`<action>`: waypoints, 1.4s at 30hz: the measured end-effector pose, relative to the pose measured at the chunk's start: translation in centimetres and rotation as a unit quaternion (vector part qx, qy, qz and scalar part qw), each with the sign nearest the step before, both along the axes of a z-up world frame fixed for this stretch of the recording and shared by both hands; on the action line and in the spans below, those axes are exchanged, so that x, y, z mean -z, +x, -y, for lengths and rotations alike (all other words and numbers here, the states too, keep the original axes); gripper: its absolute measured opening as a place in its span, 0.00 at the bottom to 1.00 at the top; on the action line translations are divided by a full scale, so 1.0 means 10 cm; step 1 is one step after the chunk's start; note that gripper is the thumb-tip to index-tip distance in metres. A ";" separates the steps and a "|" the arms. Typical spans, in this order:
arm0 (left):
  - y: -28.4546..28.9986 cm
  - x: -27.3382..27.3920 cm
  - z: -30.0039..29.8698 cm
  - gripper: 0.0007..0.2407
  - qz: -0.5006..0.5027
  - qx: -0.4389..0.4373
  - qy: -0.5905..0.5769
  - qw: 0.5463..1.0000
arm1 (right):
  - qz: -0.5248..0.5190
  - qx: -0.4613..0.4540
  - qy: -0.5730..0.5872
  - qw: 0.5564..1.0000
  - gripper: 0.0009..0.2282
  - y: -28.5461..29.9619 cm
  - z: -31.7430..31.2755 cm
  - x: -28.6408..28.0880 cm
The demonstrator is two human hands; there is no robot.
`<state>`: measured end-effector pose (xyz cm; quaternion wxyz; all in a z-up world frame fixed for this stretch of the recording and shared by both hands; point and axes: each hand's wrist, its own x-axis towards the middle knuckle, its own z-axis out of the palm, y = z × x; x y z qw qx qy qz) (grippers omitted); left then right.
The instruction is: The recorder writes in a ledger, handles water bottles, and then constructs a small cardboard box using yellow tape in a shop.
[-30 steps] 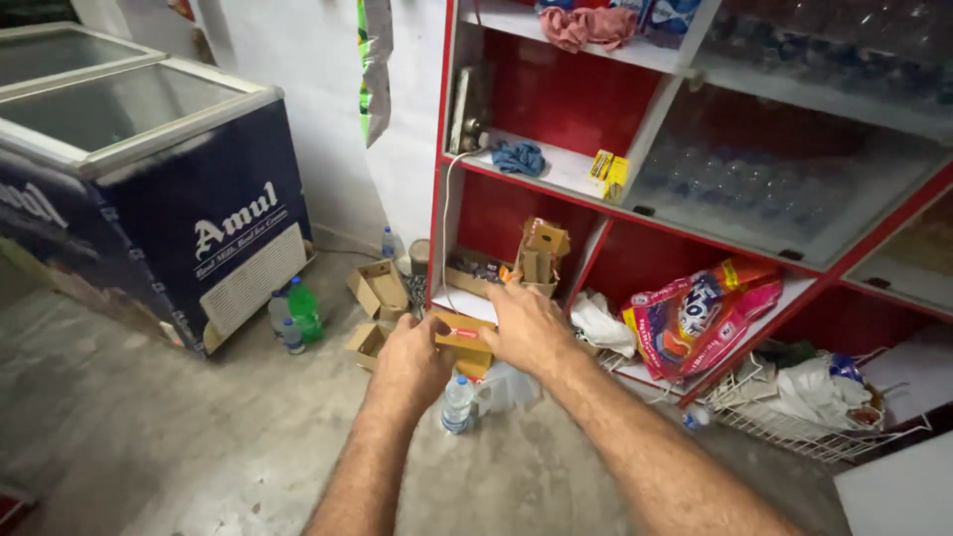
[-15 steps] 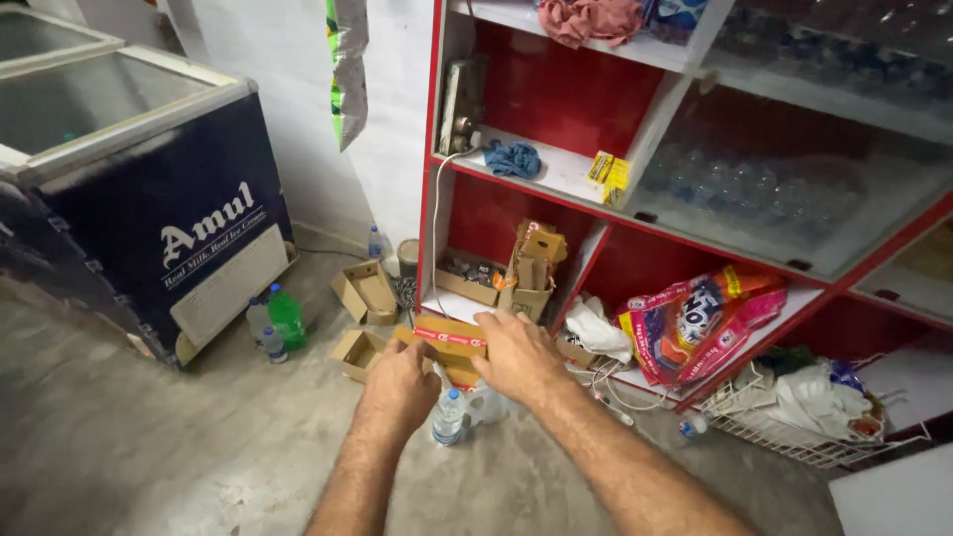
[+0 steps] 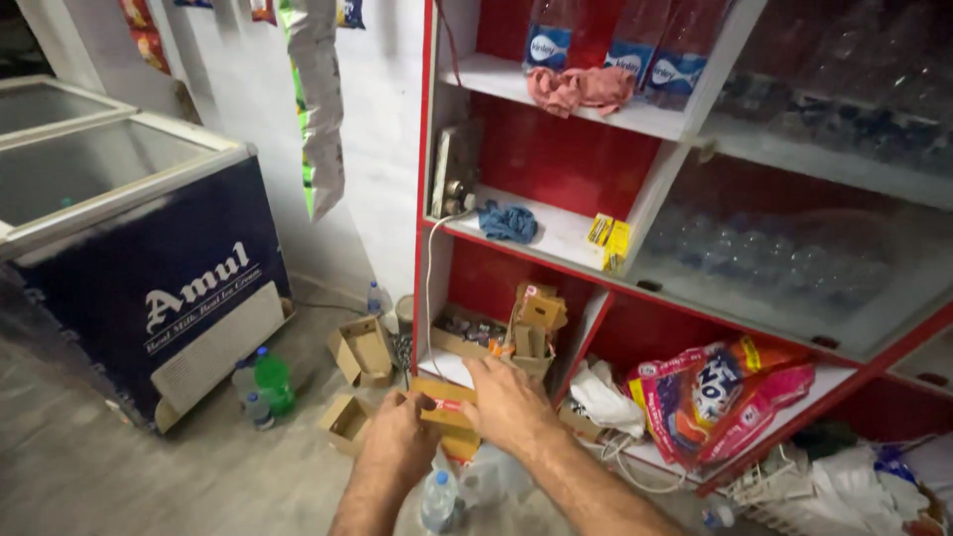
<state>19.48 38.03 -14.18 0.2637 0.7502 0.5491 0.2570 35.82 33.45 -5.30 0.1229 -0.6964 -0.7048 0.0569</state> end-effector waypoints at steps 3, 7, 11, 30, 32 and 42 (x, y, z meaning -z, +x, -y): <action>0.17 0.10 -0.08 0.13 0.024 0.006 -0.006 1.000 | 0.014 0.006 0.000 1.000 0.25 0.13 -0.07 0.01; 0.37 0.19 -0.19 0.13 0.017 0.018 0.022 0.999 | 0.009 -0.003 0.008 1.000 0.24 0.27 -0.11 -0.05; 0.48 0.13 -0.27 0.13 0.024 0.022 0.027 0.999 | 0.026 0.001 0.016 1.000 0.20 0.38 -0.18 -0.07; 0.42 -0.43 -0.31 0.15 -0.056 0.040 -0.022 0.997 | 0.017 0.023 0.032 0.999 0.19 0.21 -0.23 -0.38; 0.41 -0.25 -0.41 0.14 -0.019 0.063 -0.007 0.998 | 0.022 0.044 0.006 0.999 0.19 0.18 -0.22 -0.43; 0.34 -0.04 -0.60 0.16 0.012 0.089 0.002 0.996 | 0.046 0.069 -0.019 0.996 0.24 0.17 -0.35 -0.23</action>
